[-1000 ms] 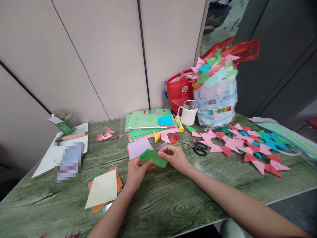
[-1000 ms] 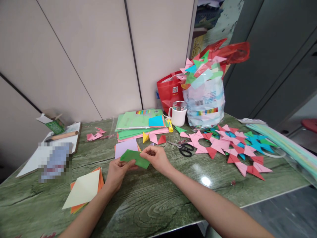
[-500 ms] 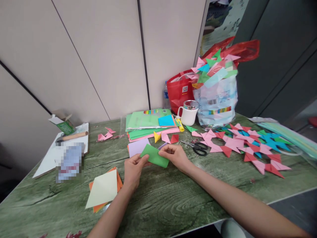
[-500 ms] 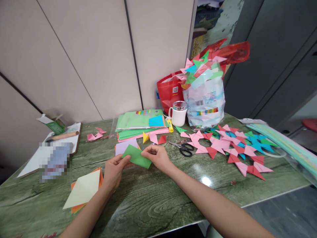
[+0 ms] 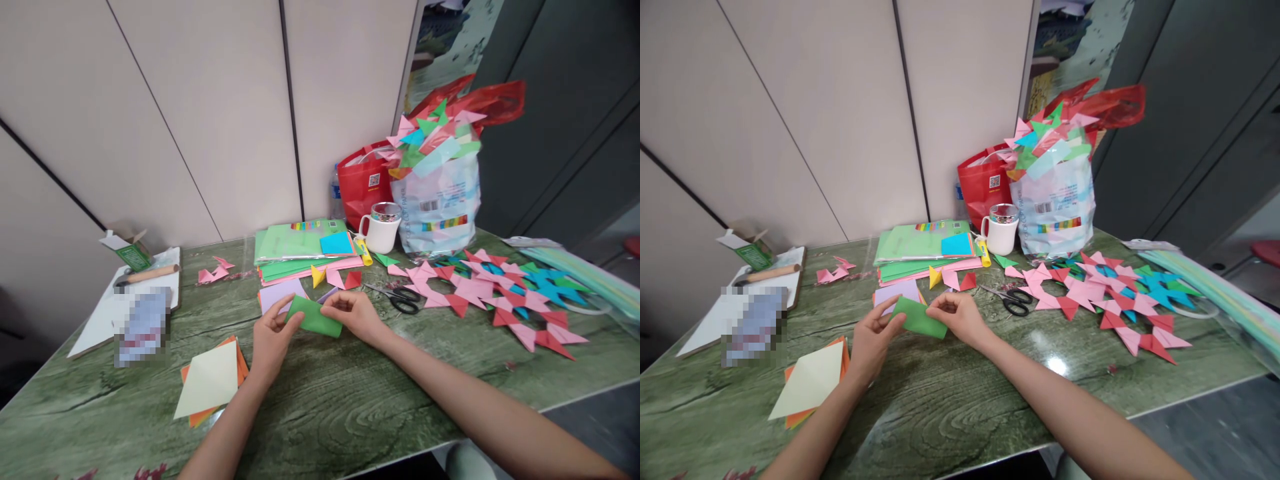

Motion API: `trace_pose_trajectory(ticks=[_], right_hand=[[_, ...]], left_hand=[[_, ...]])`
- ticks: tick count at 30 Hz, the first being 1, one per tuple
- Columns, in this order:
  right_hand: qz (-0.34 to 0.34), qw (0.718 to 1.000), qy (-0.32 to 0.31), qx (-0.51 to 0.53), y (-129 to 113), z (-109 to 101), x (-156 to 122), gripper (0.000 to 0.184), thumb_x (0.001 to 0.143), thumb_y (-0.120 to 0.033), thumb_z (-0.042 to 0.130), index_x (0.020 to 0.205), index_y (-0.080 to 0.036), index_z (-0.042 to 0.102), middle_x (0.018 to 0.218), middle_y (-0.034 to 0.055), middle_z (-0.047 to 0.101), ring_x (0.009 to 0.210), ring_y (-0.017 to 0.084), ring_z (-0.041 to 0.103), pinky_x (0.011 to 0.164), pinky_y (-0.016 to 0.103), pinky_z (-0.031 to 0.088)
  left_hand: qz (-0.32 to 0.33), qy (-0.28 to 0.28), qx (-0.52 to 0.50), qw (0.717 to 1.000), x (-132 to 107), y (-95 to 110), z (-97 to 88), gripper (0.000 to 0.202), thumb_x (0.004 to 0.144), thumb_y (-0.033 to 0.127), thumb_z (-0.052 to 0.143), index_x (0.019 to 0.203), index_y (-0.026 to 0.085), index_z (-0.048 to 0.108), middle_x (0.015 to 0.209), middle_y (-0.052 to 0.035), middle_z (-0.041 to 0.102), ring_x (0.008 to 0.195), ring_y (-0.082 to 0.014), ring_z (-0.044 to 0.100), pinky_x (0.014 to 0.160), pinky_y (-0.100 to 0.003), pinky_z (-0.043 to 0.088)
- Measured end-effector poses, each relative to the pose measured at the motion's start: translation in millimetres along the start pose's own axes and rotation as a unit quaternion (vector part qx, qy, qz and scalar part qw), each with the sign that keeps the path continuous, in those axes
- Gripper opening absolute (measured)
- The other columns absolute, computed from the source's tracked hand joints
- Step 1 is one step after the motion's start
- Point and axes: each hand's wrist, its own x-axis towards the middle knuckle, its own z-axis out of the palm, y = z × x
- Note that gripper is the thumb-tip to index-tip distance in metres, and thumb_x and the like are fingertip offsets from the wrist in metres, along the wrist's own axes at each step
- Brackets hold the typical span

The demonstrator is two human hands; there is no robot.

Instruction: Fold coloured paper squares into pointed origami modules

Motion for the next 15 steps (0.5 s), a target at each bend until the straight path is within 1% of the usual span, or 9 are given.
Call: trace_pose_trajectory(ticks=[3, 6, 8, 11, 13, 15], right_hand=[[0.006, 1.000, -0.022, -0.020, 1.2, 0.5, -0.7, 0.027, 0.063, -0.040, 0.068, 0.063, -0.015, 0.060, 0.058, -0.0003, 0.059, 0.051, 0.010, 0.050, 0.049, 0.022, 0.041], [0.007, 0.998, -0.045, -0.035, 1.8, 1.3, -1.5, 0.026, 0.064, -0.039, 0.067, 0.064, -0.014, 0.060, 0.058, -0.0004, 0.059, 0.051, 0.010, 0.050, 0.048, 0.022, 0.040], [0.000, 0.997, -0.051, -0.050, 1.6, 0.7, -1.3, 0.023, 0.065, -0.037, 0.066, 0.065, -0.014, 0.061, 0.059, -0.0001, 0.060, 0.052, 0.010, 0.050, 0.050, 0.022, 0.039], [-0.014, 0.996, -0.045, -0.082, 1.3, -1.9, 0.0, 0.020, 0.067, -0.035, 0.066, 0.066, -0.015, 0.062, 0.062, 0.0008, 0.061, 0.056, 0.012, 0.052, 0.053, 0.023, 0.040], [-0.024, 0.994, -0.043, -0.101, 1.0, -3.7, 1.0, 0.019, 0.067, -0.033, 0.065, 0.066, -0.015, 0.062, 0.064, 0.0014, 0.062, 0.059, 0.013, 0.053, 0.056, 0.024, 0.041], [-0.033, 0.992, -0.040, -0.112, 0.5, -4.4, 1.3, 0.018, 0.069, -0.033, 0.064, 0.067, -0.016, 0.062, 0.066, 0.0018, 0.063, 0.062, 0.014, 0.055, 0.057, 0.025, 0.041]], left_hand=[[0.029, -0.019, 0.039, 0.999, -1.8, 2.7, 0.2, 0.060, 0.070, 0.032, 0.064, 0.125, 0.015, 0.046, 0.082, -0.0073, 0.072, 0.075, -0.0192, 0.066, 0.069, -0.029, 0.051], [0.067, -0.043, 0.070, 0.994, -3.5, 4.2, 0.3, 0.058, 0.073, 0.029, 0.060, 0.128, 0.019, 0.042, 0.101, -0.0099, 0.068, 0.088, -0.0204, 0.064, 0.073, -0.030, 0.051], [0.085, -0.060, 0.106, 0.989, -3.7, 5.0, -0.2, 0.050, 0.074, 0.027, 0.059, 0.123, 0.020, 0.049, 0.109, -0.0097, 0.065, 0.096, -0.0211, 0.062, 0.080, -0.033, 0.049], [0.101, -0.096, 0.167, 0.976, -2.4, 6.2, -1.3, 0.032, 0.074, 0.023, 0.057, 0.105, 0.020, 0.064, 0.108, -0.0061, 0.066, 0.100, -0.0216, 0.060, 0.089, -0.035, 0.045], [0.100, -0.120, 0.193, 0.969, -1.2, 6.5, -1.5, 0.025, 0.074, 0.020, 0.056, 0.095, 0.021, 0.069, 0.101, -0.0039, 0.069, 0.095, -0.0213, 0.062, 0.088, -0.035, 0.046], [0.098, -0.122, 0.204, 0.966, -0.3, 5.9, -1.3, 0.024, 0.073, 0.017, 0.055, 0.091, 0.022, 0.071, 0.095, -0.0026, 0.071, 0.089, -0.0206, 0.065, 0.083, -0.034, 0.049]])
